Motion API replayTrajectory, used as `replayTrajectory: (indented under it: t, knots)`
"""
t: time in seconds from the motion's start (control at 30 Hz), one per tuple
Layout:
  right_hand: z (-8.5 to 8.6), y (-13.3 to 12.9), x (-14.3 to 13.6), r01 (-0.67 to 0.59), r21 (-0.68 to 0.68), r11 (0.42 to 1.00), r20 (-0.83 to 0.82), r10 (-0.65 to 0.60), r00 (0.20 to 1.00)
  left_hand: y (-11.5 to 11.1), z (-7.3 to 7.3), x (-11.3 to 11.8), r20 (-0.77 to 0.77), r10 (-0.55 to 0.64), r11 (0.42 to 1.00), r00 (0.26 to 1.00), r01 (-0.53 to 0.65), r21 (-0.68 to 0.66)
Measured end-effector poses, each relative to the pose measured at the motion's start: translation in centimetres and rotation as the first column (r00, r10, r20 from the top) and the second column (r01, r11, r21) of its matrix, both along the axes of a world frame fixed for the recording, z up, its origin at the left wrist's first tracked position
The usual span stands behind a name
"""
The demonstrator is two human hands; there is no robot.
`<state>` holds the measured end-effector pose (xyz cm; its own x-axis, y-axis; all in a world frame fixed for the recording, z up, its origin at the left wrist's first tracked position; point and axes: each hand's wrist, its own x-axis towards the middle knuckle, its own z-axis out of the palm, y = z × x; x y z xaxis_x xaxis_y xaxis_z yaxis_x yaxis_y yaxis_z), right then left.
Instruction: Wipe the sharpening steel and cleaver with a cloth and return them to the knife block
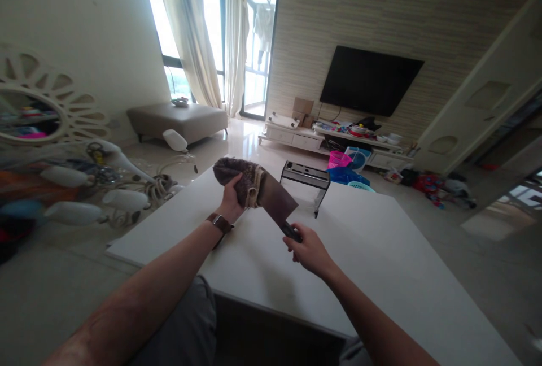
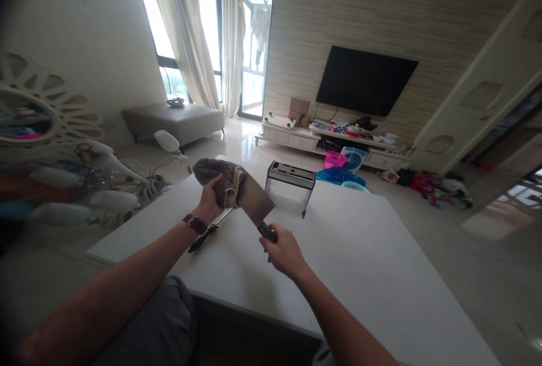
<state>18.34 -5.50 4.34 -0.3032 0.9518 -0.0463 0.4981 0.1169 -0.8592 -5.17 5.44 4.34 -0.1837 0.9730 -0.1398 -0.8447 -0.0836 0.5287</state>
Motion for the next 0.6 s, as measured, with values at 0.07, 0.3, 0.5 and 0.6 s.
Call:
replayTrajectory:
  t: [0.07,0.3,0.5,0.6]
  knots:
    - [-0.2,0.3,0.3,0.057,0.011,0.998,-0.067,-0.057,0.996,-0.3,0.3,-0.3,0.027,0.042,0.999,0.999,-0.043,0.029]
    - [0.0,2.2,2.3,0.332,0.296,0.895,-0.096,-0.318,0.943,-2.2,0.7,0.6,0.035,-0.2,0.968,0.979,0.192,0.164]
    - [0.3,2.3,2.5,0.353,0.35,0.868,-0.033,-0.365,0.93,-3.9,1.1,3.2,0.001,-0.437,0.875,0.899,0.425,0.232]
    - [0.0,2.2,2.4,0.333,0.375,0.865,-0.013,-0.354,0.935,-4.5,0.7,4.7,0.001,-0.535,0.828,0.845,0.523,0.203]
